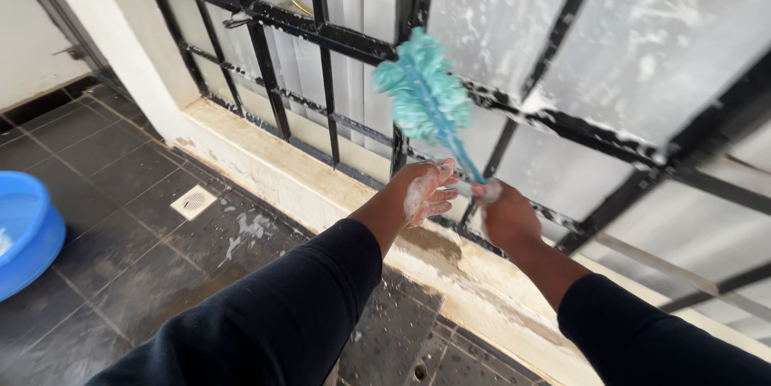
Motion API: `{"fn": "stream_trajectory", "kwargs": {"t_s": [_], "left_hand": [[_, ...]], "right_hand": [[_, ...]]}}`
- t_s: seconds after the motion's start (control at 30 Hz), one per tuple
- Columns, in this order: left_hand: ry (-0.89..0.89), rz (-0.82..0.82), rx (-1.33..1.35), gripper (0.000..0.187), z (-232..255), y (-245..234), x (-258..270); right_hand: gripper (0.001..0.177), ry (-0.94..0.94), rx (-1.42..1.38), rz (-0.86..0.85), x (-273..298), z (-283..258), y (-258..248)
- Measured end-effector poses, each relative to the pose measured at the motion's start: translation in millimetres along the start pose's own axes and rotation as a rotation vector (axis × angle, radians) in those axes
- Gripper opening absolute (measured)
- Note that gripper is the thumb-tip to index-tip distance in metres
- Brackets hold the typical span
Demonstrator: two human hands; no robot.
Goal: The person cleans a black-framed window using a blue duster-like tool dipped in a bucket of soapy water, then wipes the frame and glass with a white cloth.
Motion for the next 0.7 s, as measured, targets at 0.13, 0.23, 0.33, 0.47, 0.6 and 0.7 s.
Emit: {"fn": "stream_trajectory", "kwargs": {"t_s": [0.13, 0.23, 0.33, 0.47, 0.6, 0.7], "left_hand": [[-0.045, 0.019, -0.029, 0.077, 30, -26, -17], [-0.075, 0.06, -0.042, 0.079, 53, -45, -37], [-0.01, 0.034, -0.022, 0.08, 66, -58, -63], [0.051, -0.095, 0.159, 0.081, 62, -44, -69], [-0.154, 0.212, -0.089, 0.077, 89, -15, -43], [-0.064, 0.157, -0.094, 0.078, 111, -1, -26]], "right_hand": [[0.046, 0.032, 0.117, 0.233, -25, -6, -1], [0.048, 0.1, 0.068, 0.064, -30, -26, 1], [0.04, 0.109, 0.24, -0.028, -37, -45, -12], [0.047, 0.1, 0.191, 0.108, -40, -42, -31], [0.043, -0.032, 0.321, 0.003, -58, -29, -67], [0.043, -0.04, 0.328, 0.014, -61, -24, -83]]}}
Point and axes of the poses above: each hand's wrist, its own x-axis away from the middle knuckle, its own y-axis out of the palm, z = x × y, the point moved 3 cm from there along -x, towards the middle knuckle, and after that the axes turned 1 degree about -y, right-handed, at the moved point
